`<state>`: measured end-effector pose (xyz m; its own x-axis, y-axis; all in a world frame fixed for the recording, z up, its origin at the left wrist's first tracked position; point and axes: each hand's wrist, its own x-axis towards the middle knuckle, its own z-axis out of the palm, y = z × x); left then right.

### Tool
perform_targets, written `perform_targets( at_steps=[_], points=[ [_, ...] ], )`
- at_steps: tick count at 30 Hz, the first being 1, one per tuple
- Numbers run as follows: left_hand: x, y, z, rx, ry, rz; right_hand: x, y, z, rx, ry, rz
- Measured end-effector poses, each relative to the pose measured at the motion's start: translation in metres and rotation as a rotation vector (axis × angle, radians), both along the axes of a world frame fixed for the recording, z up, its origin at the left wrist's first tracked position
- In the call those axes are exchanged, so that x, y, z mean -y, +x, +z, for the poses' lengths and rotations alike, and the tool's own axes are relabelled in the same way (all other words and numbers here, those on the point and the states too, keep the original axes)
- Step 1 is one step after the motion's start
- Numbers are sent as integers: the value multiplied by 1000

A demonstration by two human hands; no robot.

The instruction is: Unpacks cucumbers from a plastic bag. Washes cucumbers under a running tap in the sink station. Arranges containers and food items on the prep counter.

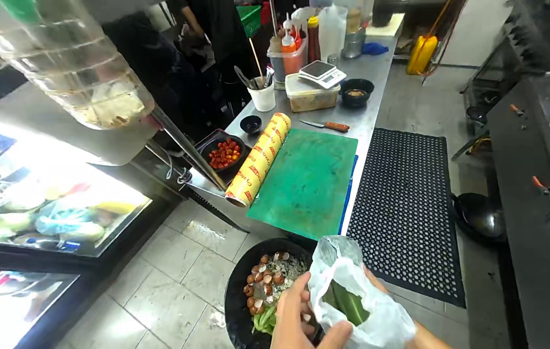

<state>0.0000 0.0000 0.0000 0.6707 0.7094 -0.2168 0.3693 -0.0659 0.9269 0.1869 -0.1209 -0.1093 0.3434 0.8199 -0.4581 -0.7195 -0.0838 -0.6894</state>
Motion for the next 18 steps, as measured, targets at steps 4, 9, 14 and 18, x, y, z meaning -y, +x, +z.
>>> perform_targets(
  at_steps=[4, 9, 14, 18],
  points=[
    [-39, 50, -9, -77, 235, 142, -38, 30, -23, -96, 216, -72],
    [-92, 124, -29, 94, 921, 353, -114, 114, -14, -205, 128, -31],
    [-146, 210, -70, -83, 632, 56, -201, 224, -32, 1, 72, 67],
    [-183, 241, -92, -281, 31, 4, -251, 281, -24, 235, -24, 157]
  ],
)
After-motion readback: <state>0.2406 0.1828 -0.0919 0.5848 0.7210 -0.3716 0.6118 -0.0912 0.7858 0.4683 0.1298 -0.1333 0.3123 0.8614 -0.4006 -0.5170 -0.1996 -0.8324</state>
